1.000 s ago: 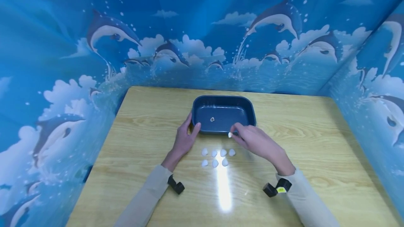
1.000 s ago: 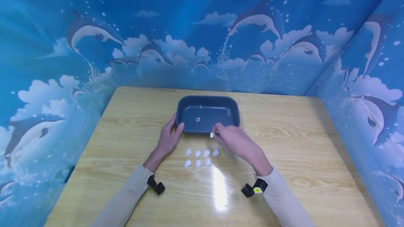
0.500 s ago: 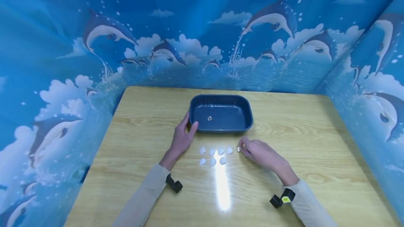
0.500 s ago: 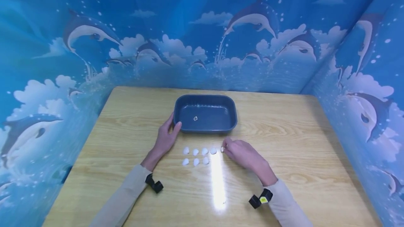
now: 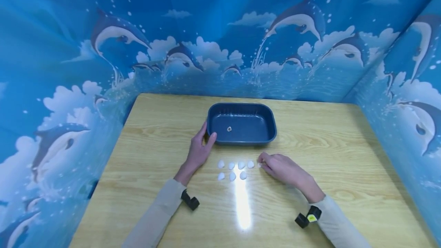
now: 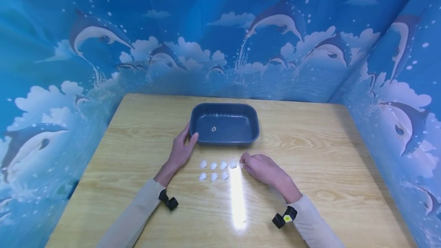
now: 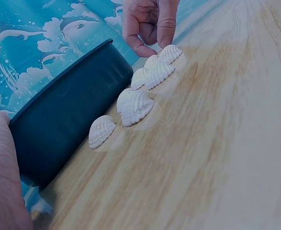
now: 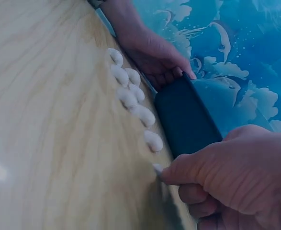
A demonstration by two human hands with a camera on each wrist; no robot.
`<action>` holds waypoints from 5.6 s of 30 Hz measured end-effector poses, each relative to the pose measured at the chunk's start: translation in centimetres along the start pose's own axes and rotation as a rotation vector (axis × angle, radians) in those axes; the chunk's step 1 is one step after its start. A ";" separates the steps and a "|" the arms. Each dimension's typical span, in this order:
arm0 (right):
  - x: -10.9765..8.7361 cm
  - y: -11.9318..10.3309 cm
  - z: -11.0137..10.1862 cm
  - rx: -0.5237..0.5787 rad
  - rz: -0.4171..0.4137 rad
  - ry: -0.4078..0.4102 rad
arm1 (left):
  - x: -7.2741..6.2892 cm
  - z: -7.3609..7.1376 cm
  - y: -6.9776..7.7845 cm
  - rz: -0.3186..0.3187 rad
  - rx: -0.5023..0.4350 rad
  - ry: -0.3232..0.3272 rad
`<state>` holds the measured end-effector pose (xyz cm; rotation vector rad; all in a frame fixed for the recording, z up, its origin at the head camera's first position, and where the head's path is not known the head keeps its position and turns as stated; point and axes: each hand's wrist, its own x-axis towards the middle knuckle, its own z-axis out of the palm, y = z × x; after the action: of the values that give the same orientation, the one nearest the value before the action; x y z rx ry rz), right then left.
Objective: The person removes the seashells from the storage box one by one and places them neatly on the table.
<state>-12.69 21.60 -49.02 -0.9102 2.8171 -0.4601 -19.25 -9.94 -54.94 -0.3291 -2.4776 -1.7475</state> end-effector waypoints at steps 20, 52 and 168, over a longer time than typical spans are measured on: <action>7.4 -1.8 -5.1 0.202 -0.013 0.101 | 0.0 -0.2 -0.5 -0.015 0.015 0.003; 17.0 0.0 -2.0 0.150 0.032 -0.118 | 0.0 -0.1 -0.1 -0.009 0.009 -0.013; -1.7 0.1 0.9 0.235 0.216 0.051 | 0.4 -0.2 0.1 0.020 0.007 -0.019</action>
<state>-11.15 22.44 -49.87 -0.5489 2.7850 -0.7699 -19.60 -9.99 -54.68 -0.3705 -2.4842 -1.7351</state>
